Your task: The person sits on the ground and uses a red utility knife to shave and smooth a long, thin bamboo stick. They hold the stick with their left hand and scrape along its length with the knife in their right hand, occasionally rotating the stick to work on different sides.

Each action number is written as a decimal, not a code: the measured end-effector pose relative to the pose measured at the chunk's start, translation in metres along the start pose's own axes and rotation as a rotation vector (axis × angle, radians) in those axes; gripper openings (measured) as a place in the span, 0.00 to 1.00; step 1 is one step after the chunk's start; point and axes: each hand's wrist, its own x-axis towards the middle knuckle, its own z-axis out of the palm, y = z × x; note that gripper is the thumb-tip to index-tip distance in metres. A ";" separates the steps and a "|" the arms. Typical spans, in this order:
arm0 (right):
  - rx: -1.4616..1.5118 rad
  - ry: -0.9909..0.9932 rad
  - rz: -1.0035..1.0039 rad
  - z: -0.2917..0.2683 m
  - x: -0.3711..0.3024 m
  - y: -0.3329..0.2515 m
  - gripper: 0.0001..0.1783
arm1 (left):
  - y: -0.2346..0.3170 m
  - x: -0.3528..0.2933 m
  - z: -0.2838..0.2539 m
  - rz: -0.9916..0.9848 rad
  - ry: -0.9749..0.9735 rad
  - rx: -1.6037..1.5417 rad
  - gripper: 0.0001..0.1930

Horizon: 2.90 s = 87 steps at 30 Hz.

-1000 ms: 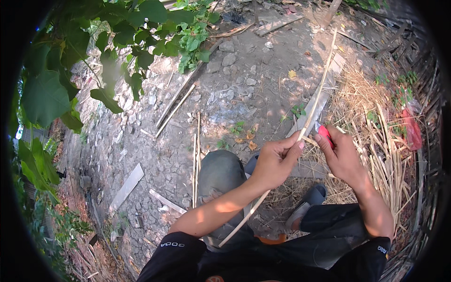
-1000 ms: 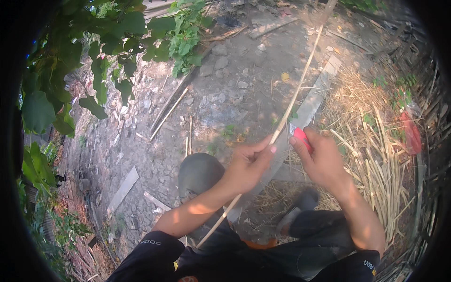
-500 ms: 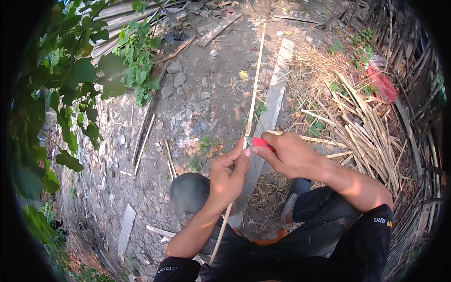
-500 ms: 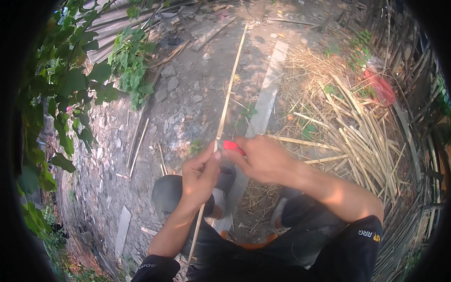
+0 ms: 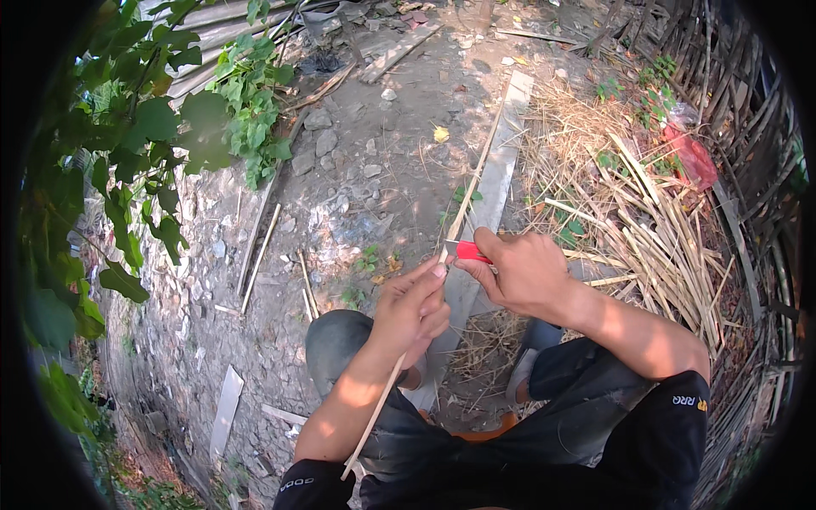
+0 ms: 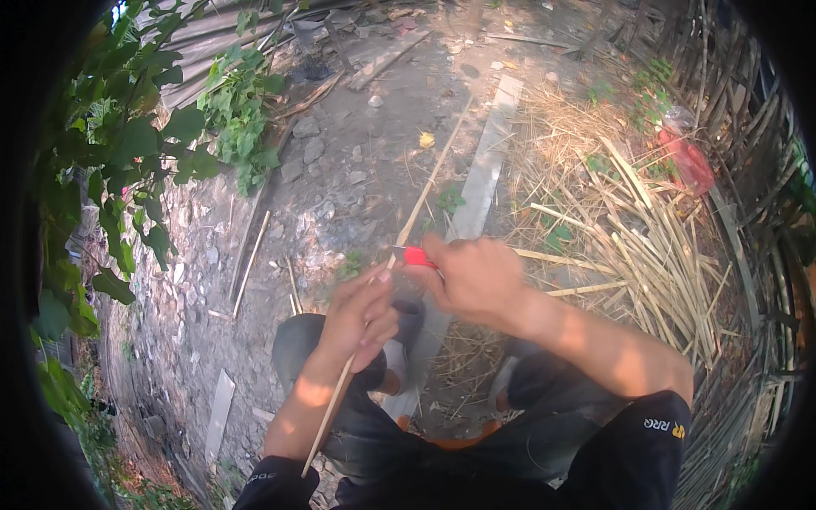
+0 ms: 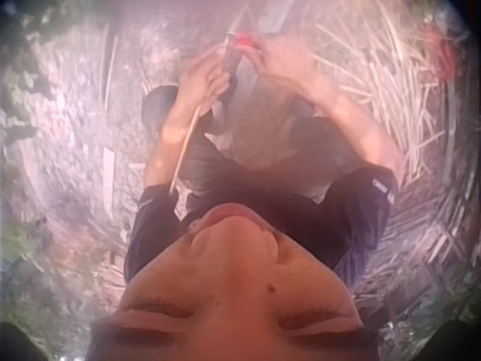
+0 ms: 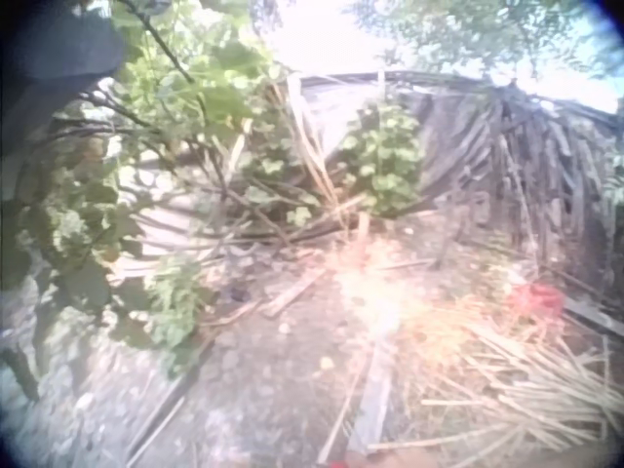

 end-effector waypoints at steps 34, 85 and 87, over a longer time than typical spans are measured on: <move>0.476 -0.185 0.089 0.000 0.003 0.008 0.25 | -0.043 0.012 -0.001 0.508 0.185 0.843 0.20; 0.760 0.042 0.236 0.011 0.005 0.009 0.12 | -0.045 0.013 0.007 0.769 0.298 1.138 0.21; 0.726 0.043 0.211 0.008 0.008 0.007 0.11 | -0.043 0.013 0.007 0.773 0.299 1.144 0.21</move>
